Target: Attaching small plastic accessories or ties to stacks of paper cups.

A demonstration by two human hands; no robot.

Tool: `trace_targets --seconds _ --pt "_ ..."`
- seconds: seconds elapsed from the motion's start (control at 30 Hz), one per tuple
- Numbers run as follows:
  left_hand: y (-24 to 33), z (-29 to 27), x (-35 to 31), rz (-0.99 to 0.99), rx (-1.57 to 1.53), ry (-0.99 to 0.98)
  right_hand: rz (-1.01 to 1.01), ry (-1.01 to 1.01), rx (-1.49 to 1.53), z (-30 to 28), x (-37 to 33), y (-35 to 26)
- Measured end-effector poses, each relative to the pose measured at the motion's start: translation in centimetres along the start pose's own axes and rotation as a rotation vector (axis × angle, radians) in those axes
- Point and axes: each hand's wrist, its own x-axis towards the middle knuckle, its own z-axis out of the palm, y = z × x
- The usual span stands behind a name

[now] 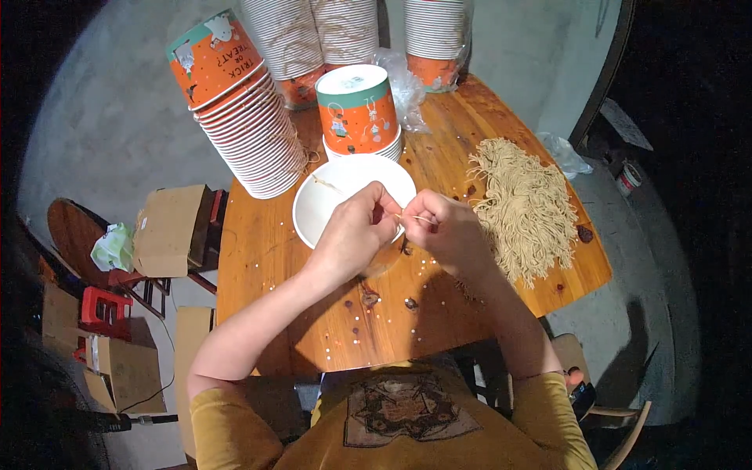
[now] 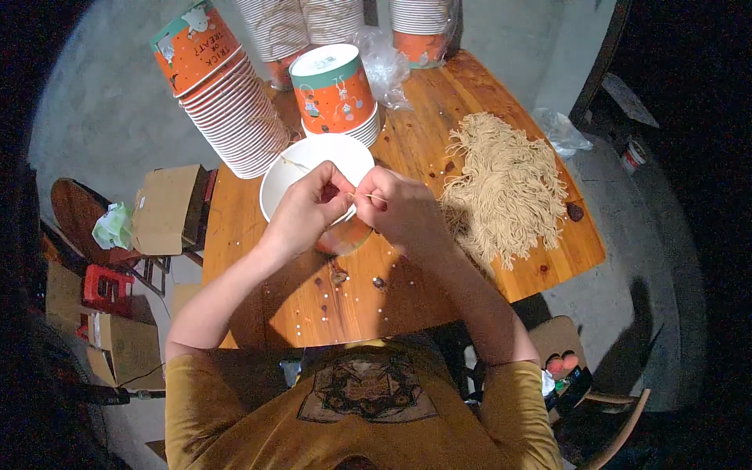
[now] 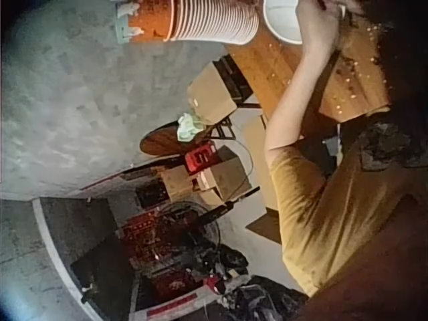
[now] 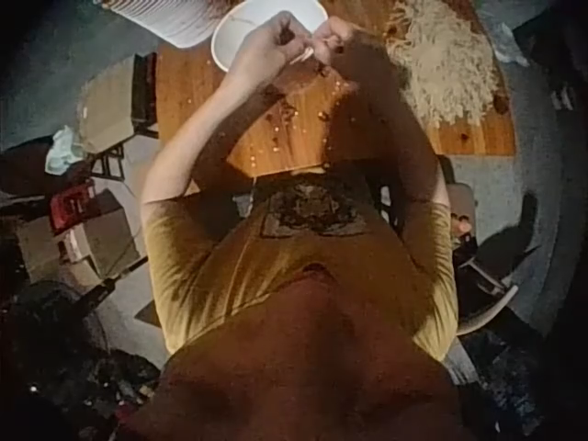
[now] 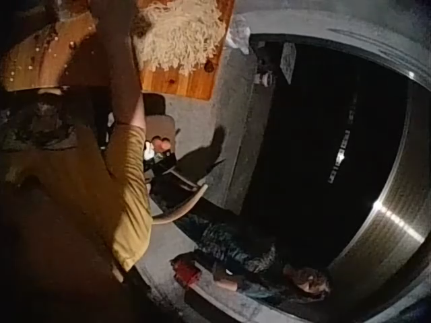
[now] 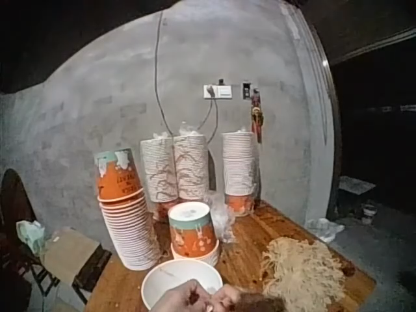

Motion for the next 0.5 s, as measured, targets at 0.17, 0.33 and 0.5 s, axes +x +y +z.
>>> trace_targets --seconds 0.17,0.33,0.5 --pt "-1.2 -0.3 0.7 -0.001 -0.212 -0.049 0.041 0.023 0.04 0.6 0.0 0.9" --pt "-1.0 -0.6 1.1 -0.11 -0.418 -0.157 0.037 0.048 0.041 0.5 -0.3 0.6" --pt "-0.8 -0.8 1.2 -0.156 -0.457 -0.161 -0.021 0.116 -0.009 0.6 -0.4 0.7"
